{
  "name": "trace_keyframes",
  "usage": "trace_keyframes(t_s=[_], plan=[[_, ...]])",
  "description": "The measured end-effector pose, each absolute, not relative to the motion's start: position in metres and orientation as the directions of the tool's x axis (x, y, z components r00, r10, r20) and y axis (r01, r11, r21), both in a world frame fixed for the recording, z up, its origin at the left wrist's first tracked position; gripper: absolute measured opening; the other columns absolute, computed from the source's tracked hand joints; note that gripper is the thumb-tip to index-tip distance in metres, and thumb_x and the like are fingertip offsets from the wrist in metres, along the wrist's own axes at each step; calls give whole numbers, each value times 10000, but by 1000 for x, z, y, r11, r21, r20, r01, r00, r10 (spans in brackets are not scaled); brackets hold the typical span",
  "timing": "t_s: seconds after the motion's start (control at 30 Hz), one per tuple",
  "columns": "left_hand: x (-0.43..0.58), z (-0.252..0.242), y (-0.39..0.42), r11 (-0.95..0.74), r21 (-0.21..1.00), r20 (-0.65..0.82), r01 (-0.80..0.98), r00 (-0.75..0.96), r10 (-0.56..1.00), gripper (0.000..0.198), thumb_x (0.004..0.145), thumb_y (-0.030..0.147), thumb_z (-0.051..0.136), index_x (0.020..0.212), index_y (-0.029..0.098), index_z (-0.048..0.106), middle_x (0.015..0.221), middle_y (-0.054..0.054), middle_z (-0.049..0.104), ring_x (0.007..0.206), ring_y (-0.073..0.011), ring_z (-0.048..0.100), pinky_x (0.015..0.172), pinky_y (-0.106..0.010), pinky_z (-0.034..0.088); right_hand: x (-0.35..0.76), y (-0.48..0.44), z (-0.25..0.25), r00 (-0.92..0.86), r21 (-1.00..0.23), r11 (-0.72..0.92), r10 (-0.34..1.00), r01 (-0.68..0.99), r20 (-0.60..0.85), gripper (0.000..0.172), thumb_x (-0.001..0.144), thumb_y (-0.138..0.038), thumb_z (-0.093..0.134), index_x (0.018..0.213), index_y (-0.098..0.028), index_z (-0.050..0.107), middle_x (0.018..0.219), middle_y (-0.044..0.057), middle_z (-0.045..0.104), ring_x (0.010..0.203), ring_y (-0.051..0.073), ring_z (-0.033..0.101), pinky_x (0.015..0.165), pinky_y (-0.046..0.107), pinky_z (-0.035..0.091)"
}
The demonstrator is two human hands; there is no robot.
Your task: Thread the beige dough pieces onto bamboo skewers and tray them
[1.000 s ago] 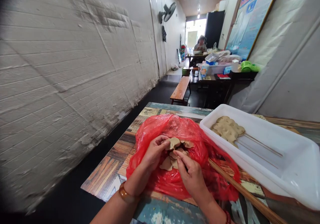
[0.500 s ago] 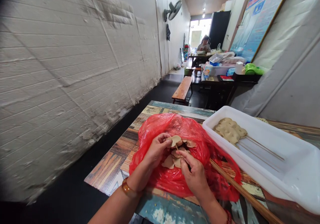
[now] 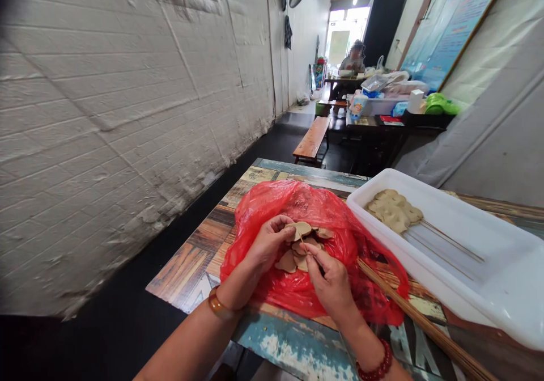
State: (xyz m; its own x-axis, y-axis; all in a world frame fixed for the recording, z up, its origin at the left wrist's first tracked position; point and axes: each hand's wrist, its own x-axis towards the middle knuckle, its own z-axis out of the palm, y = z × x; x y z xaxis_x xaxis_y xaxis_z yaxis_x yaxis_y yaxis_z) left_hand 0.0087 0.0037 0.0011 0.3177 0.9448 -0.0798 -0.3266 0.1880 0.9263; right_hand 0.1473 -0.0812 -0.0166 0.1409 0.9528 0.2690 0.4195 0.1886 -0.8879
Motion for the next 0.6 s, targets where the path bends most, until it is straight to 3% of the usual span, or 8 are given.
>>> trace_keyframes(t_s=[0.17, 0.6], plan=[[9, 3, 4, 187, 926, -80, -327, 314, 946, 243, 622, 278, 742, 738, 137, 583, 657, 7, 574, 555, -73, 480, 542, -185, 369, 147, -80, -20, 113, -887, 213, 953, 409, 280, 337, 866, -302, 481, 1107, -192, 689, 1103, 75, 703, 1032, 233, 654, 921, 378, 516], [8, 6, 3, 218, 912, -112, -347, 300, 947, 281, 610, 302, 759, 751, 142, 576, 657, 7, 600, 548, -76, 499, 540, -183, 375, 146, -79, -20, 108, -875, 234, 946, 423, 305, 335, 873, -289, 480, 1101, -163, 690, 1104, 101, 699, 1043, 239, 650, 923, 379, 520]])
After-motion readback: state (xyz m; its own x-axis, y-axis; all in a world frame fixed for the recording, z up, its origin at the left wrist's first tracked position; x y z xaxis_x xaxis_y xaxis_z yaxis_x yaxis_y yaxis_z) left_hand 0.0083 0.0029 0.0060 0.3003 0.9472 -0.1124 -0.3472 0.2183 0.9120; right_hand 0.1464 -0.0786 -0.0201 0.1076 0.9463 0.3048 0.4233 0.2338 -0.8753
